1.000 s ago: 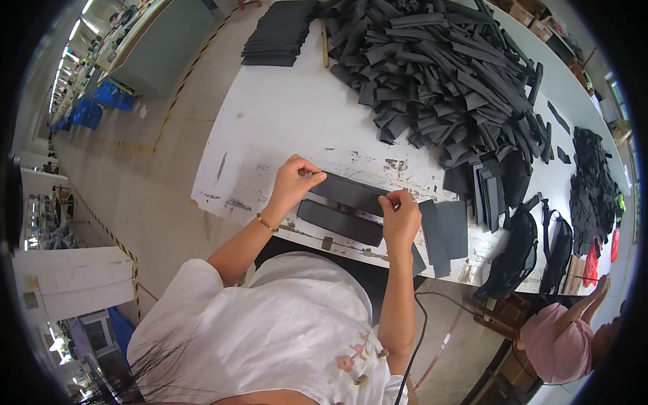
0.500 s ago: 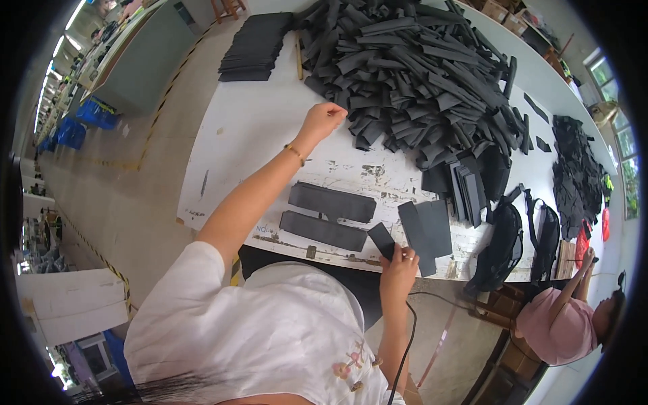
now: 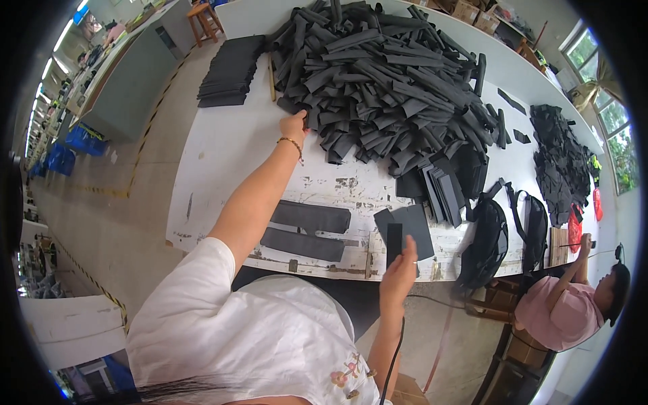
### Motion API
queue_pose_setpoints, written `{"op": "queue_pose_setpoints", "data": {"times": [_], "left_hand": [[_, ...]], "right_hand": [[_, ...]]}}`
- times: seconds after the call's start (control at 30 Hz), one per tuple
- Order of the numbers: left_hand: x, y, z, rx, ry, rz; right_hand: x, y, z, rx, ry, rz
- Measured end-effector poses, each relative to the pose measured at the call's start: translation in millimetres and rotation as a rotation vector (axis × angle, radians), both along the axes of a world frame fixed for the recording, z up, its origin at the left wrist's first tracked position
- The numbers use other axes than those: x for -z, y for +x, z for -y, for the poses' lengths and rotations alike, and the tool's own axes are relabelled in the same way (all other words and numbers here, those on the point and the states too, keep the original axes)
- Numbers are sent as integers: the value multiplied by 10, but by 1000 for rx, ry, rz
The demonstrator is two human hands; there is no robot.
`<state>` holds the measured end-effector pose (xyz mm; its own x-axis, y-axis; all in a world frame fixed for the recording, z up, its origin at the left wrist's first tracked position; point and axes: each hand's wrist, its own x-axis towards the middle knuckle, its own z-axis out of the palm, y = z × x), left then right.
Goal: Assembling black foam pieces by peeling adhesive backing and sticking them together.
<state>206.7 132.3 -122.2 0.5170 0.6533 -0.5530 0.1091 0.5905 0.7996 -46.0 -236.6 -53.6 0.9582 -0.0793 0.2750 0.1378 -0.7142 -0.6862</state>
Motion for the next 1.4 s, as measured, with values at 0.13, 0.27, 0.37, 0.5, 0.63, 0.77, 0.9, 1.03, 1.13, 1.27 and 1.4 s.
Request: {"op": "queue_pose_setpoints", "data": {"times": [0.13, 0.27, 0.37, 0.5, 0.63, 0.77, 0.9, 1.03, 1.13, 1.27, 1.4], "left_hand": [[-78, 29, -117, -4, -394, 82], [-32, -16, -396, 162, -534, 108], [-112, -156, -347, 301, -663, 110], [-373, -591, -173, 491, -814, 236], [-844, -1142, 111, 553, -558, 428], [-955, -1488, 109, 445, -469, 543], [-873, -1632, 7, 601, -519, 496], [-756, -1693, 93, 565, -354, 221], [-701, -1703, 149, 519, -378, 307], [-763, -1695, 239, 509, -464, 335], [-771, -1698, 321, 533, -429, 308]], "right_hand": [[-85, 132, 81, -20, 208, -65], [-211, 157, -210, -157, 238, -95], [-312, 154, -390, -176, 140, -80], [-332, 198, -506, -335, 28, 67], [-541, 184, -679, -349, 178, -20], [-651, 249, -789, -444, 275, -135], [-690, 261, -863, -477, 275, -83], [-625, 241, -936, -512, 282, -82], [-548, 243, -975, -510, 256, -76], [-523, 290, -1073, -472, 205, -66], [-509, 372, -1172, -475, 94, 69]]}}
